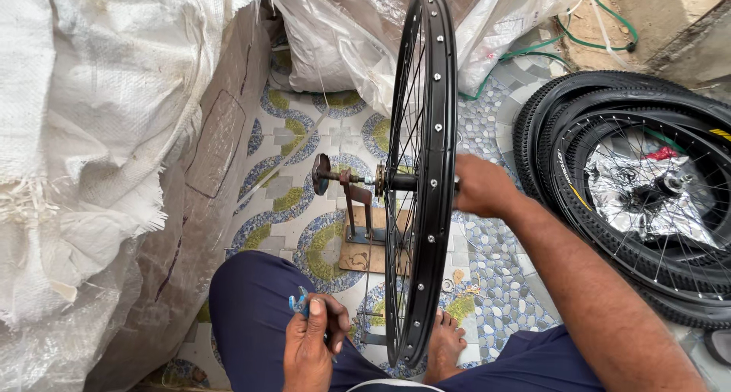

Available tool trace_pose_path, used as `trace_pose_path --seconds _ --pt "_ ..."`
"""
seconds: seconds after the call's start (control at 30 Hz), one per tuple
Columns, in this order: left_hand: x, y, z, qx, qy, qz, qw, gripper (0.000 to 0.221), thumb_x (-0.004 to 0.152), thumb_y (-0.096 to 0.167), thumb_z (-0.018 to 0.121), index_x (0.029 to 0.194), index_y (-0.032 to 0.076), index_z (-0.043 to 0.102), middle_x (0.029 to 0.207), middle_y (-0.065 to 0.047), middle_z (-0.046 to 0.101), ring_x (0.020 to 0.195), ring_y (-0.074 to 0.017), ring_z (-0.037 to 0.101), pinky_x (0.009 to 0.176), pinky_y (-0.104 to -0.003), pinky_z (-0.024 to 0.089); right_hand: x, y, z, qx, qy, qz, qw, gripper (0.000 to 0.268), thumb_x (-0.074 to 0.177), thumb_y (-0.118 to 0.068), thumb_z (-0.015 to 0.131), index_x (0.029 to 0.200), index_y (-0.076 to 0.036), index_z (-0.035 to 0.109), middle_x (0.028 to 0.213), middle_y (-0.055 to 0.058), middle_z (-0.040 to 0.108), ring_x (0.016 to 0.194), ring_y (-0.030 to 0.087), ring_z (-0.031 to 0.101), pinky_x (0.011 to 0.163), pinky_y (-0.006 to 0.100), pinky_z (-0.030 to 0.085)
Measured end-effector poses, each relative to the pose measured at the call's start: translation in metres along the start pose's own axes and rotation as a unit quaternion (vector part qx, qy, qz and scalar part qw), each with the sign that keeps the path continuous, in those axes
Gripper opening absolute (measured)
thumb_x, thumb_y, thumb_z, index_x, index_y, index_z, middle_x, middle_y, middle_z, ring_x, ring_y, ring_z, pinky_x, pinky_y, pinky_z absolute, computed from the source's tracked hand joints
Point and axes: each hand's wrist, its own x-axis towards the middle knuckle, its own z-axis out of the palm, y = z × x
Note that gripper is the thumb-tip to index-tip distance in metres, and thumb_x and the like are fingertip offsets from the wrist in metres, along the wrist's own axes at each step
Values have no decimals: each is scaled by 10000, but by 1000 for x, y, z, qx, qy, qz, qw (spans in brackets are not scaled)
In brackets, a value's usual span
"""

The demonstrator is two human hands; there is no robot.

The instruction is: The person threads spokes through a bicycle wheel rim and hub while the wheel is mounted on a truing stand, tightening the nipples by hand.

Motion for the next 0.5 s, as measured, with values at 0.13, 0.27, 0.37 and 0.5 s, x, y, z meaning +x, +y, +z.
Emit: trace_pose_path --seconds 0.13,0.27,0.37,0.5 --pt "-8 15 7 16 -35 -2 999 497 1036 465 444 948 23 652 763 -133 688 533 -120 510 442 -257 368 -21 -21 -23 183 157 -11 970 509 727 -116 839 1135 -2 557 1080 127 640 998 249 654 868 368 555" --pt "-26 65 34 -22 -122 100 987 467 1049 443 456 1045 39 691 961 -182 783 677 -179 644 565 -321 534 -112 -101 -36 375 302 -89 872 255 882 82 745 1051 -24 585 994 56 642 901 84 634 825 240 556" --pt "-48 103 69 266 -195 476 815 383 1085 418 471 1031 128 715 1243 -212 648 1259 -363 568 1109 -540 428 -196 -172 -48 335 153 -176 913 240 818 -53 829 962 -132 654 941 65 742 847 183 767 735 288 610" --pt "-59 135 112 325 -270 535 731 288 1037 346 618 1188 133 738 1330 -218 640 1410 -338 528 1243 -592 391 -212 -198 -32 155 18 -210 965 378 743 -227 826 1088 -128 707 1052 163 721 997 382 696 914 557 502"
